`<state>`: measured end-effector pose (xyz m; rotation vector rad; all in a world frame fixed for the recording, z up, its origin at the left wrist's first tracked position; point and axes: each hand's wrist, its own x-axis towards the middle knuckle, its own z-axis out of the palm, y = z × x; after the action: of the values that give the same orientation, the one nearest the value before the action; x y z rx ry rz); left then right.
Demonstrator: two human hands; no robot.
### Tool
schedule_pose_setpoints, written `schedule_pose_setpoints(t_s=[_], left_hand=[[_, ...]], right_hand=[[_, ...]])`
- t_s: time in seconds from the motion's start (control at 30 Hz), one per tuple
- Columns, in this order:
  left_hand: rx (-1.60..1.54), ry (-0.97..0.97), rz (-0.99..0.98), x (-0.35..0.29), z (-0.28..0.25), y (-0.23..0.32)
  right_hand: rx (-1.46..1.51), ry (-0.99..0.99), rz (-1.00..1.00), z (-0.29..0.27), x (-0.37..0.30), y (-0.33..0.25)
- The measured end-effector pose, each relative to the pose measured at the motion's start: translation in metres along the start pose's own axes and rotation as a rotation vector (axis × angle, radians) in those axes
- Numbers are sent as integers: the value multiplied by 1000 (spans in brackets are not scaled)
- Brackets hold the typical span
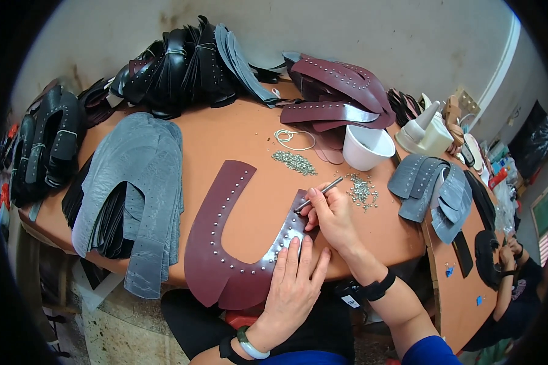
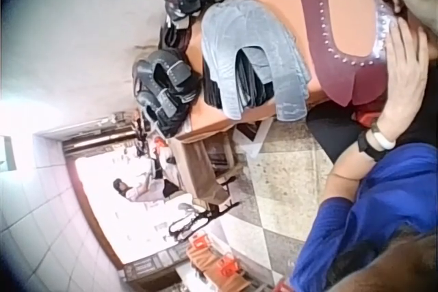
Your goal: The recorder is punching holes and assembling shoe components at a manufacturing workbench.
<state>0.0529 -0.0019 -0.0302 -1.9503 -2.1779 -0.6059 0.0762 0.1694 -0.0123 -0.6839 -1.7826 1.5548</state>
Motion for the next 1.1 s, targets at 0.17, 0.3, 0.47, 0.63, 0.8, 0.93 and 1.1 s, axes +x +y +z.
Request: schedule_pose_setpoints(t_s=[0.17,0.3,0.47,0.63,0.8,0.93,1.1], left_hand=[[16,-10,4,0,0,0],[26,-9,12,0,-1,0],[35,-8,14,0,-1,0],[31,-7,21,0,-1,-1],[29,-2,17,0,-1,-1],[28,-4,17,0,-1,-1],[24,-5,17,0,0,-2]], right_hand=[[-32,-8,-3,0,-2,-2],[41,-12,18,-1,-2,-3],[-33,-58,25,-3,-2,-2],[-6,-42,29,-3,-5,-4],[42,-27,38,-2,-5,-4],[-13,-58,38,-3,-4,-4],[-44,-50,51,-3,-5,-5]])
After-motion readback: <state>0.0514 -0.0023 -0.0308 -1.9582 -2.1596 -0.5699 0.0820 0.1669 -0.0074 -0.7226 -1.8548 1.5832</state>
